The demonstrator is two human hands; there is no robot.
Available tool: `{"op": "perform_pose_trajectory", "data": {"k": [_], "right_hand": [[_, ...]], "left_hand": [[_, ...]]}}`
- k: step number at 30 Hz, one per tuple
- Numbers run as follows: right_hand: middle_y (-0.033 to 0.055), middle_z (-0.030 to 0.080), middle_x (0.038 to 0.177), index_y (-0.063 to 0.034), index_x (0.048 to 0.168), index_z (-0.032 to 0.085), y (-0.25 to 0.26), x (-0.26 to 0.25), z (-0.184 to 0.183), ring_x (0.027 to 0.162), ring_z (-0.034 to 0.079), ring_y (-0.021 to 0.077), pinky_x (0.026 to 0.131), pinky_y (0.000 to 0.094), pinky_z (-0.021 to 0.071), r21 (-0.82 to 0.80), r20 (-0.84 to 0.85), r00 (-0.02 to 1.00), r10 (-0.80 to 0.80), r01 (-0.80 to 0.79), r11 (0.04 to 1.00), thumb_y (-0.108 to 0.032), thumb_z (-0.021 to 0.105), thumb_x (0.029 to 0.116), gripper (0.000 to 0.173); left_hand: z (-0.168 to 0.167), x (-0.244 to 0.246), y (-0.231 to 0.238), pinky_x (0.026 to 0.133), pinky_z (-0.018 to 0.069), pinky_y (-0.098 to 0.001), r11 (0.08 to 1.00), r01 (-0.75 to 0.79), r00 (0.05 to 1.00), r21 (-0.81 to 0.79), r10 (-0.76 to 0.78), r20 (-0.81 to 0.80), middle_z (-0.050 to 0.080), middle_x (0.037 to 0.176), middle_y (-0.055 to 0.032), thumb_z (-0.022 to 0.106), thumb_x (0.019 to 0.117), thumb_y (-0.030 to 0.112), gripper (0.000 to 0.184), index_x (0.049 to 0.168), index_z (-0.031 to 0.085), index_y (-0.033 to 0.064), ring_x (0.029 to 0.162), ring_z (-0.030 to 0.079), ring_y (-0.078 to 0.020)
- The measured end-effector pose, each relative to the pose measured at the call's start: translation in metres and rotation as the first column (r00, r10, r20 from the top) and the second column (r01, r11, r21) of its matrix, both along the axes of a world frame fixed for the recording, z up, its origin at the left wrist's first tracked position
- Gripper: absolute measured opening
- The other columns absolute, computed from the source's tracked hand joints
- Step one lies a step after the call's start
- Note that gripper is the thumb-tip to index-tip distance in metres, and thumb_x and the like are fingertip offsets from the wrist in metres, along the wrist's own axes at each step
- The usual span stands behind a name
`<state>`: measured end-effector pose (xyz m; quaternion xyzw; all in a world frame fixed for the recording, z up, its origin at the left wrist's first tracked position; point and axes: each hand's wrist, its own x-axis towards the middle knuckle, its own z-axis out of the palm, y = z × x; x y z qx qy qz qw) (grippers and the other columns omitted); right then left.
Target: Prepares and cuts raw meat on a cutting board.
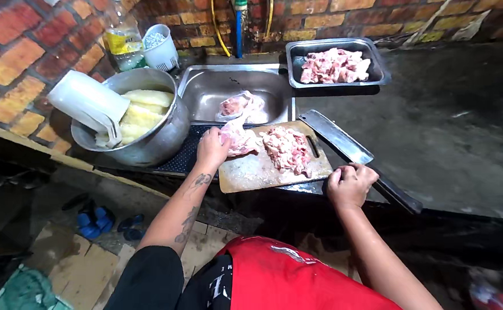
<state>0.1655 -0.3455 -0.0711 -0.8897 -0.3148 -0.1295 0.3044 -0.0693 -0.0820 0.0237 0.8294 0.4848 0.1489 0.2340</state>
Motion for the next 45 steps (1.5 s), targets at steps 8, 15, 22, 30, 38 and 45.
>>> {"op": "perform_pose_trajectory", "data": {"k": [8,15,22,30,38,45], "right_hand": [[0.0329,0.047,0.148,0.0008,0.138,0.059,-0.015,0.008,0.044,0.139,0.040,0.0558,0.106,0.0719,0.0339,-0.135,-0.143,0.986,-0.086,0.066,0.989,-0.012,0.061,0.0897,0.050],[0.0323,0.045,0.150,-0.0006,0.148,0.049,-0.010,0.038,0.076,0.141,0.040,0.0514,0.109,0.0689,0.0349,-0.495,-0.346,0.914,-0.214,0.015,0.869,-0.007,0.068,0.0912,0.061],[0.0320,0.054,0.141,-0.0030,0.151,0.041,-0.005,0.058,0.084,0.134,0.051,0.0503,0.102,0.0673,0.0441,-0.571,-0.427,0.872,-0.239,-0.055,0.819,-0.017,0.076,0.0859,0.076],[0.0331,0.061,0.131,-0.0086,0.157,0.036,-0.009,0.057,0.095,0.124,0.059,0.0512,0.101,0.0689,0.0441,-0.503,-0.440,0.890,-0.122,-0.131,0.854,-0.015,0.065,0.0956,0.068],[0.0109,0.058,0.077,0.0036,0.135,0.052,0.016,-0.023,0.113,0.056,0.059,0.0160,0.059,0.0362,0.0565,0.109,-0.699,0.667,0.258,-0.257,0.960,-0.025,0.038,0.1137,0.038],[0.0033,0.056,0.064,-0.0035,0.122,0.053,0.059,-0.103,0.109,0.047,0.056,0.0116,0.047,0.0258,0.0523,0.163,-0.935,0.224,0.274,-0.414,0.895,-0.025,0.040,0.1139,0.027]], "left_hand": [[0.019,0.077,0.070,0.105,0.0465,-0.0630,0.958,-0.032,0.992,-0.284,-0.004,-0.126,0.063,0.131,-0.0279,0.081,0.0852,0.046,0.072,0.133,0.061,-0.0040,0.126,0.060,-0.0411],[0.022,0.112,0.070,0.097,0.0515,-0.0581,0.945,0.060,0.917,-0.323,-0.180,-0.356,0.064,0.125,-0.0279,0.077,0.0900,0.033,0.060,0.130,0.060,-0.0094,0.116,0.064,-0.0380],[0.065,0.079,0.054,0.095,0.0507,-0.0625,0.957,0.169,0.972,-0.234,-0.201,-0.121,0.069,0.114,-0.0251,0.065,0.0984,0.030,0.043,0.129,0.063,-0.0010,0.108,0.067,-0.0393],[0.016,0.023,0.016,0.084,0.0567,-0.0451,0.780,0.023,0.857,-0.625,0.307,0.414,0.067,0.114,-0.0196,0.057,0.1058,0.041,0.051,0.132,0.056,-0.0030,0.097,0.068,-0.0258],[-0.027,-0.011,-0.004,0.089,0.0578,-0.0438,0.647,0.031,0.704,-0.761,0.526,0.476,0.069,0.114,-0.0177,0.062,0.1041,0.031,0.044,0.130,0.058,-0.0039,0.099,0.068,-0.0247],[-0.031,-0.013,-0.005,0.075,0.0565,-0.0374,0.677,-0.002,0.679,-0.736,0.540,0.496,0.066,0.104,-0.0154,0.065,0.1029,0.023,0.039,0.131,0.055,-0.0014,0.084,0.065,-0.0202]]}}
